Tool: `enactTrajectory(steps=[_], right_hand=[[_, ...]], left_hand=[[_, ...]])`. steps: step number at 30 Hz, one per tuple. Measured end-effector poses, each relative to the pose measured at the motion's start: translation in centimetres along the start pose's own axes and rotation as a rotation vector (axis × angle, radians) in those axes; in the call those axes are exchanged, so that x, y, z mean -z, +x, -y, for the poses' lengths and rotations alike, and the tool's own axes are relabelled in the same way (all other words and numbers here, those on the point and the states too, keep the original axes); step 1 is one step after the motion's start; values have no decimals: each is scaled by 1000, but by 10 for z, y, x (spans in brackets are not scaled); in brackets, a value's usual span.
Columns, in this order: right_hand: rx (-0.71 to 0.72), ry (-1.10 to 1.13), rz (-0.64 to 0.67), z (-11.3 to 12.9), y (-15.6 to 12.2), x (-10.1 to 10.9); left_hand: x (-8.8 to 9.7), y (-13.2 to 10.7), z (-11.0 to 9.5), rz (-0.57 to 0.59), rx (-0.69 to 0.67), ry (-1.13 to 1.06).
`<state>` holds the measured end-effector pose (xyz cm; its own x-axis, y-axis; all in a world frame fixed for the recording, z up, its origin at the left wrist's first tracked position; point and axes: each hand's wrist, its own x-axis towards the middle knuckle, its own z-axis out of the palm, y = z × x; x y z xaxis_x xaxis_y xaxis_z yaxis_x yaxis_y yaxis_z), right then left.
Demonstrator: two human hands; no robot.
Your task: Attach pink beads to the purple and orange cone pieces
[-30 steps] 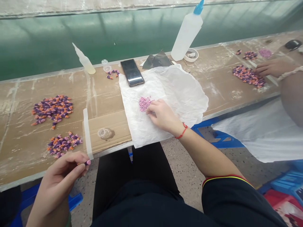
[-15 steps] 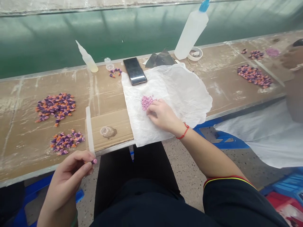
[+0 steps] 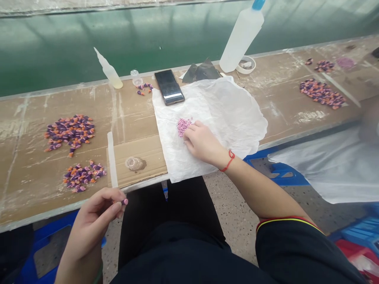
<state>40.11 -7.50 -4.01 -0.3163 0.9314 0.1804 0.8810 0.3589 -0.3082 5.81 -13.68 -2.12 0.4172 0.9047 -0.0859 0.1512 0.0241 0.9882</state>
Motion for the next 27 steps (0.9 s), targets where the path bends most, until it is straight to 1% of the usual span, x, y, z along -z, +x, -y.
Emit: enactTrajectory(steps=[5,9,11,14,16,18,21,27], right_hand=[[46,-90,24,0,0,-4],[58,-98,-13,5,-5,0],[91,-62,-45,15,-8,7],[188,65,-79,37,-11,20],[246,131,-81,53,-13,27],[292,143,-76,66,-13,33],[343,137,-60,78,-12,35],[374,65,-39,87,-11,34]], left_hand=[[-5,3,-4,3,10,23],[-19,16,-16,11,-16,83],[-31,28,-24,26,-56,130],[-51,50,-34,33,-138,200],[-61,62,-36,18,-183,227],[-67,70,-35,5,-203,228],[-72,72,-33,-1,-207,192],[-73,67,-32,-13,-174,143]])
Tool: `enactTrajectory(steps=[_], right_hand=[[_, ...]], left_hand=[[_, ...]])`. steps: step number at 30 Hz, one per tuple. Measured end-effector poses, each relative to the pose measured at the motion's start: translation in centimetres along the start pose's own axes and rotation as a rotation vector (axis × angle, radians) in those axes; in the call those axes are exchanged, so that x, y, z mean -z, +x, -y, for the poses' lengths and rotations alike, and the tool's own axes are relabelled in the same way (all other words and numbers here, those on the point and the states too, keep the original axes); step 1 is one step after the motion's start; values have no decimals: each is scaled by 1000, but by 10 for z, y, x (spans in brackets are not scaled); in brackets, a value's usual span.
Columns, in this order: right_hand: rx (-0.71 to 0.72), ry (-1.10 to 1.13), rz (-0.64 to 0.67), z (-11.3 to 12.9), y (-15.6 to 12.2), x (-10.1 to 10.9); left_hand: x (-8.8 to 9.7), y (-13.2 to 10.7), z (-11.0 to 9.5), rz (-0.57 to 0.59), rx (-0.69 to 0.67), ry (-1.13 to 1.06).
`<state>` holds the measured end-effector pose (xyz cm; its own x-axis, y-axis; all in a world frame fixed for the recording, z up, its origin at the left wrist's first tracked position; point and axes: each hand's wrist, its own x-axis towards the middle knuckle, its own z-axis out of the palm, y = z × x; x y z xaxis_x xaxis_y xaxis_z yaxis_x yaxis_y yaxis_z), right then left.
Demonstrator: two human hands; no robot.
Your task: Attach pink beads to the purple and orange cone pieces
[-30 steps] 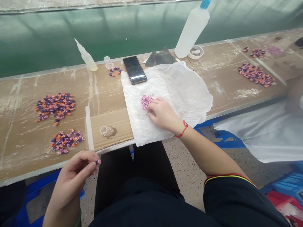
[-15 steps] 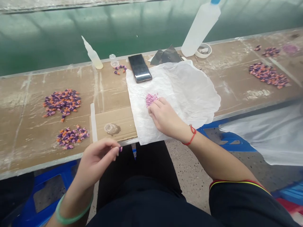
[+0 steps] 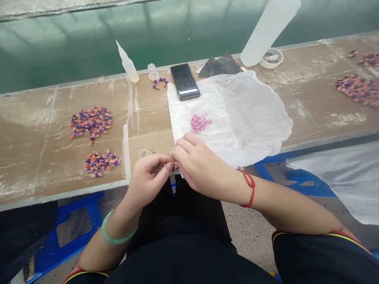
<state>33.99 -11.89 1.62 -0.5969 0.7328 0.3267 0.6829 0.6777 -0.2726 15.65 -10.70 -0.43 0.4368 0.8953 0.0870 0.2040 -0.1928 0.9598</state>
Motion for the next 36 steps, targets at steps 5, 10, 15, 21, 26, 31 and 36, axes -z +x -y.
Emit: enactTrajectory(steps=[5,10,15,21,26,31,36], right_hand=[[-5,6,-15,5,0,0],[-196,337,-104,8,0,6],[-301,511,-54,10,2,6],[-273,517,-59,12,7,3],[-203,523,17,8,16,5],[-85,438,172,-1,42,-2],[-11,230,318,-7,78,-19]], left_hand=[[-1,0,2,-32,26,-29],[2,-3,-1,-44,76,-169],[5,-7,-3,-54,66,-182],[8,-9,-2,-44,85,-201],[22,-22,1,-74,125,-306],[41,-43,14,-164,203,-316],[54,-52,27,-240,245,-309]])
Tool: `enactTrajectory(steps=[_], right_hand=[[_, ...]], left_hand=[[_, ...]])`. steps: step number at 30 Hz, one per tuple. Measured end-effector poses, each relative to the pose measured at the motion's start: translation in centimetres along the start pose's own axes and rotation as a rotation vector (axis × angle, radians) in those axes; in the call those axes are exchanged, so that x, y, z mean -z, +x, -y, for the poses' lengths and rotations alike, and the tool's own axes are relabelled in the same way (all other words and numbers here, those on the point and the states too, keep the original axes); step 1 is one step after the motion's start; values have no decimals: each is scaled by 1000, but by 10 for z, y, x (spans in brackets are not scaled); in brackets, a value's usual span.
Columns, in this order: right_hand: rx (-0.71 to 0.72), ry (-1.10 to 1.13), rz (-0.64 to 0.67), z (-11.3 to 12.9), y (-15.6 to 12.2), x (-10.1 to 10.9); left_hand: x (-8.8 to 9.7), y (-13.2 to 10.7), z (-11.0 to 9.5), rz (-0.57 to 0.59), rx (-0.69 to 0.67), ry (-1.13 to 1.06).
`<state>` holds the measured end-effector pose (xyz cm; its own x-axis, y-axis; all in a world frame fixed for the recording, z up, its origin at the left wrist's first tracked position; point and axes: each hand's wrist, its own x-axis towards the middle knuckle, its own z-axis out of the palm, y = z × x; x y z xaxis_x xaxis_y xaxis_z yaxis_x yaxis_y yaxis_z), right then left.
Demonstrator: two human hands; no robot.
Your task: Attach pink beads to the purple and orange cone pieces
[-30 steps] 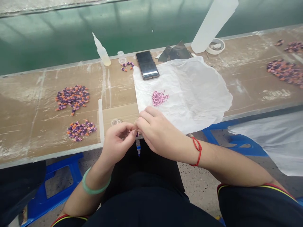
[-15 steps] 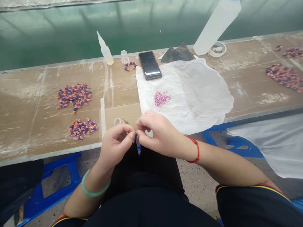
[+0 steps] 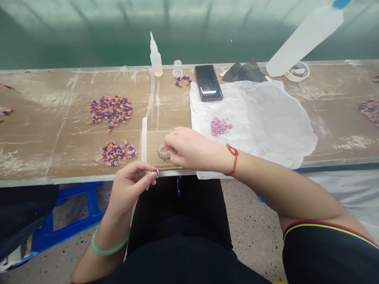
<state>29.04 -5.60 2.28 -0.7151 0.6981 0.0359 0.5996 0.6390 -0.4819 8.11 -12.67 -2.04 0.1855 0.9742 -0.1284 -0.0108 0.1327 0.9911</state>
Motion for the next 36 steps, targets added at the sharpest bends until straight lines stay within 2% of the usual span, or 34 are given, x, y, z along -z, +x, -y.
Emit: enactTrajectory(steps=[6,13,17,20,23,25,31,36], right_hand=[[30,-262,135,2,23,2],[58,-330,179,4,27,4],[8,-153,86,7,23,7],[-66,165,13,16,14,11],[-157,515,31,28,4,12],[-186,654,44,35,0,12],[-167,702,43,47,-4,15],[-97,655,11,50,-4,17]], left_hand=[[5,3,5,-30,21,7],[7,5,6,-15,43,-6],[6,4,6,-60,-12,-85],[2,3,2,-149,-108,-212],[-3,-1,-4,-188,-168,-268],[-6,-3,-9,-191,-192,-265],[-10,-9,-14,-153,-236,-337],[-11,-8,-13,-116,-332,-407]])
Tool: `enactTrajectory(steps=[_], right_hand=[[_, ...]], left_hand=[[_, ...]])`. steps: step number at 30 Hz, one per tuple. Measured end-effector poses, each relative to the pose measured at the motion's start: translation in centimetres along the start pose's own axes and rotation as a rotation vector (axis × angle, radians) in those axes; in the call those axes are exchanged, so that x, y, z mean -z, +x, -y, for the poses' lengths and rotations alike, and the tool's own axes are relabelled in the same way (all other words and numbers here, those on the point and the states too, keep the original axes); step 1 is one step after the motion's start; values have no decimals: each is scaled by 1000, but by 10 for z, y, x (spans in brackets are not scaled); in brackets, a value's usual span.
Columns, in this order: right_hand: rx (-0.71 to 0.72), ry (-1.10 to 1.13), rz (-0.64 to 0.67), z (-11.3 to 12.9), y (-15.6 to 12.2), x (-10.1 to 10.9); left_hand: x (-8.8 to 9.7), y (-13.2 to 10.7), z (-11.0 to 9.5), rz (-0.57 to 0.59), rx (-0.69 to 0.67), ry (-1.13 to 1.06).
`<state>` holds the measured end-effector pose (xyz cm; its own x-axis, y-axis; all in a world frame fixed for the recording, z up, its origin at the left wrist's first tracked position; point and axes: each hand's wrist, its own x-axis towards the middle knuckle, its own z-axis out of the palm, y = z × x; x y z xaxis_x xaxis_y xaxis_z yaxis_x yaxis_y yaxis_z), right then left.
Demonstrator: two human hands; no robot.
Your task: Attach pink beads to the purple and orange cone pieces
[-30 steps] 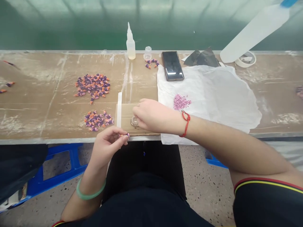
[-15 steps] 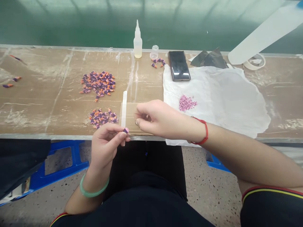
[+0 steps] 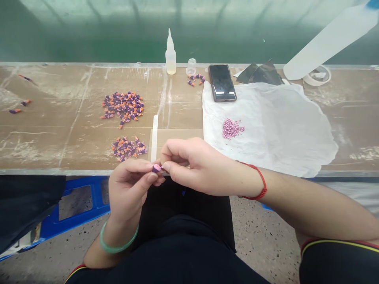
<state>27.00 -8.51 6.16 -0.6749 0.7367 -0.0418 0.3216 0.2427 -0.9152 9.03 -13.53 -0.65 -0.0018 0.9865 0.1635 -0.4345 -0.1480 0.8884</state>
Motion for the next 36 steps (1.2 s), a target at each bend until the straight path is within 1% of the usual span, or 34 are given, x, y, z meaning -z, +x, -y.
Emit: enactTrajectory(steps=[6,13,23,30,36], right_hand=[[50,-40,2,-2,-1,1],[122,-89,-3,-3,-1,2],[178,-213,-7,1,-3,2],[220,-271,-22,1,-6,0],[236,-293,-27,0,-9,-1]], left_hand=[[0,-1,0,19,-32,24],[0,-1,1,40,-31,15],[-2,-3,4,21,-53,1],[-3,-3,4,39,-67,19],[-6,0,4,52,-58,-25]])
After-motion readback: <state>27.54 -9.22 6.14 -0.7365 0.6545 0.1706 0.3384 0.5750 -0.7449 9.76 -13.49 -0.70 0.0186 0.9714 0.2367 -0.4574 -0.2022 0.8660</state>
